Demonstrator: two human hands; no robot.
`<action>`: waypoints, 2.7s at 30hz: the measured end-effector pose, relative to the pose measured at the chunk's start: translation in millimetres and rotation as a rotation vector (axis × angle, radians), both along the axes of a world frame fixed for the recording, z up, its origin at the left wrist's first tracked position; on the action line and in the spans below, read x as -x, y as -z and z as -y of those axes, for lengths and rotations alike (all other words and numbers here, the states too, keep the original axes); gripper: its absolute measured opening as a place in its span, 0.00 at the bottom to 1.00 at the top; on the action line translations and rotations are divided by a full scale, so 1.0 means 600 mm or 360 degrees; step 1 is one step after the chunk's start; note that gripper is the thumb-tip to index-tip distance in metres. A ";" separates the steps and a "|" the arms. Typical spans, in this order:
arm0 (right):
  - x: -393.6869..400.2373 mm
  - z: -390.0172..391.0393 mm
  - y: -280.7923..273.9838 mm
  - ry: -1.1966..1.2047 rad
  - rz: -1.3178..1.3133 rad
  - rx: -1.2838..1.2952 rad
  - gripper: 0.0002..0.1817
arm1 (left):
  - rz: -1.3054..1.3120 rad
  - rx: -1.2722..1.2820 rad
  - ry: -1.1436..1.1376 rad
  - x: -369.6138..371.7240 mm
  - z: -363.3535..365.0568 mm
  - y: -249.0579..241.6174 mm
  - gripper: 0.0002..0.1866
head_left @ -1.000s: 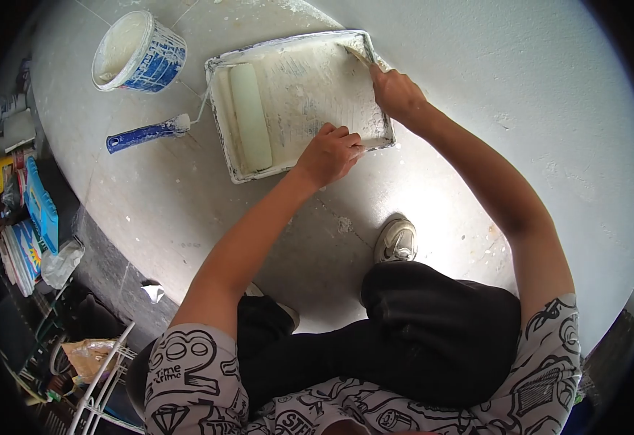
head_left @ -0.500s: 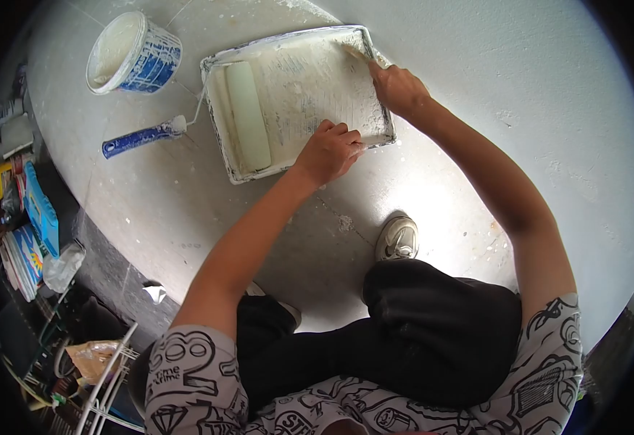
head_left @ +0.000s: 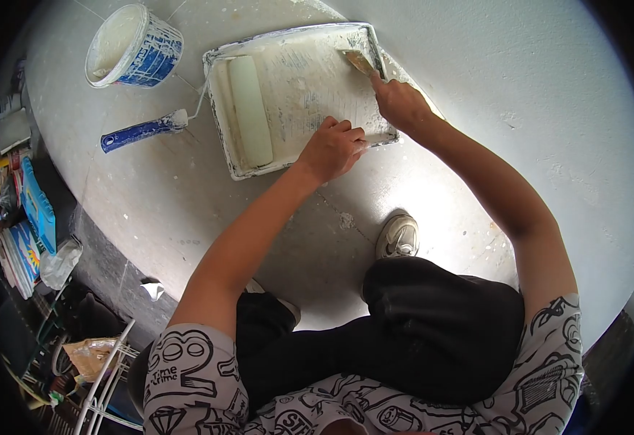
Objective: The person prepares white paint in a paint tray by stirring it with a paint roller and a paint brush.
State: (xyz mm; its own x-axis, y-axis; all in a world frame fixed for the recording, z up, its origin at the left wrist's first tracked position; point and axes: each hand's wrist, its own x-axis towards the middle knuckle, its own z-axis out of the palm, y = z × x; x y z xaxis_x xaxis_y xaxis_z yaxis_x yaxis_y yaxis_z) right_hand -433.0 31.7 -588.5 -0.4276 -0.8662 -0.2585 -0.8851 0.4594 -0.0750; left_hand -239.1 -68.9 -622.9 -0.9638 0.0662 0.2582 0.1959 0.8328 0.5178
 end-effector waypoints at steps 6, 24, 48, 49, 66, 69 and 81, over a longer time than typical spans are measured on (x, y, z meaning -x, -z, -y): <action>-0.009 -0.037 -0.025 -0.0009 0.0057 -0.0078 0.20 | -0.0039 0.0014 0.0010 -0.004 -0.001 0.002 0.04; 0.010 -0.013 -0.023 0.0070 0.0168 -0.0047 0.21 | 0.0008 0.0052 0.0008 -0.005 -0.004 -0.002 0.06; -0.006 -0.009 -0.033 0.0082 0.0164 -0.0033 0.17 | -0.0030 0.0024 -0.0020 0.001 -0.001 -0.001 0.06; -0.006 -0.002 -0.035 0.0106 0.0176 -0.0061 0.16 | -0.0029 0.0028 -0.0028 0.000 -0.004 0.000 0.06; 0.022 0.036 -0.019 0.0060 0.0003 0.0002 0.15 | 0.0017 -0.0002 -0.0055 0.003 0.002 -0.002 0.07; -0.019 -0.019 -0.026 0.0013 -0.0066 -0.0135 0.23 | -0.0007 0.0001 -0.0060 0.000 0.000 0.001 0.07; 0.008 0.027 -0.031 0.0047 0.0116 -0.0224 0.29 | -0.0048 -0.0079 -0.0121 0.018 0.007 0.011 0.06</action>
State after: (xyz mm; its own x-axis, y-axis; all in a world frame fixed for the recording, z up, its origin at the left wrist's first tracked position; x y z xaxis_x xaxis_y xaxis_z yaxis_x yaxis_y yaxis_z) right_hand -437.7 15.4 -570.2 -0.4282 -0.8063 -0.4080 -0.8654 0.4959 -0.0717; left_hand -250.1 -72.8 -629.5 -0.9572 -0.0203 0.2886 0.1495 0.8193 0.5536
